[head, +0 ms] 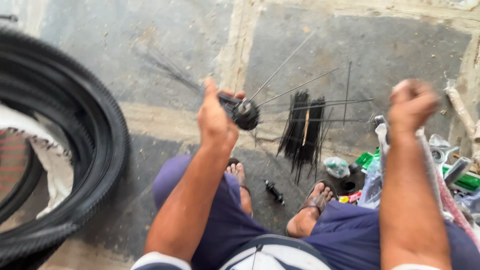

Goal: The person sits on the floor and inserts multiple black spokes into the holes of a bicycle hub. They hold the hub in one hand and feed the spokes into the flange with the other, arranging them in a radial pattern.

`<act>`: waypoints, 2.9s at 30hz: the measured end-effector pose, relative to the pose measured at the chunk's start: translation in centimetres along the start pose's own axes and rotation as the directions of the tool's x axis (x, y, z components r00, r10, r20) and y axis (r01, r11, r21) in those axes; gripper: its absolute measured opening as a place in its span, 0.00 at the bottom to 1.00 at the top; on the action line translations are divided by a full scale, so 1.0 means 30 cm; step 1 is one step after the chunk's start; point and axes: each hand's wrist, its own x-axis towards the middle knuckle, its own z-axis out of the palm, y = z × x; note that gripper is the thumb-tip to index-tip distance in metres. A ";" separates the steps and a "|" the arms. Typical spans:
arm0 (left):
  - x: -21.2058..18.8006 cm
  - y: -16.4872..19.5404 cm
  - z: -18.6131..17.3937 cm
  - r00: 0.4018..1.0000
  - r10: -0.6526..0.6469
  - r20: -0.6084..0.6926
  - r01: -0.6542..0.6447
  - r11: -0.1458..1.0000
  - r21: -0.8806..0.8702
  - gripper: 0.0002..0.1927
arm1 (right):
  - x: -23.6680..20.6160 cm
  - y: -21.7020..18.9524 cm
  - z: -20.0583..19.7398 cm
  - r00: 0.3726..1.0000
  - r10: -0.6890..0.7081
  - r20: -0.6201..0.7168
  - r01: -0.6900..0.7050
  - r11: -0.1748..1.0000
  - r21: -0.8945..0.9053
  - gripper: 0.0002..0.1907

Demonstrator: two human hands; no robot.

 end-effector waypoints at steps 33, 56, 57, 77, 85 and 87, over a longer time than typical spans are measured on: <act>0.024 0.004 0.028 0.994 0.099 0.047 -0.108 0.953 0.284 0.29 | -0.097 0.210 0.475 0.816 0.422 0.396 0.177 0.469 -0.865 0.24; -0.011 0.000 0.035 0.988 0.141 0.057 -0.152 0.943 0.296 0.31 | -0.020 0.014 0.126 0.959 0.261 0.112 -0.274 0.747 0.605 0.10; -0.022 -0.003 0.033 0.988 0.141 0.063 -0.154 0.938 0.311 0.32 | -0.029 -0.064 0.066 0.973 0.180 0.142 -0.226 0.655 0.721 0.09; -0.157 0.034 -0.025 0.988 0.114 0.103 -0.148 0.886 0.440 0.35 | -0.640 -0.772 0.011 0.807 -0.567 0.168 0.369 0.705 0.606 0.06; -0.165 0.043 -0.036 0.985 0.129 0.117 -0.167 0.890 0.424 0.35 | -0.654 -0.793 0.004 0.808 -0.564 0.173 0.365 0.709 0.604 0.04; -0.162 0.045 -0.030 0.985 0.121 0.125 -0.165 0.876 0.453 0.35 | -0.655 -0.789 0.009 0.761 -0.628 0.162 0.508 0.733 0.452 0.04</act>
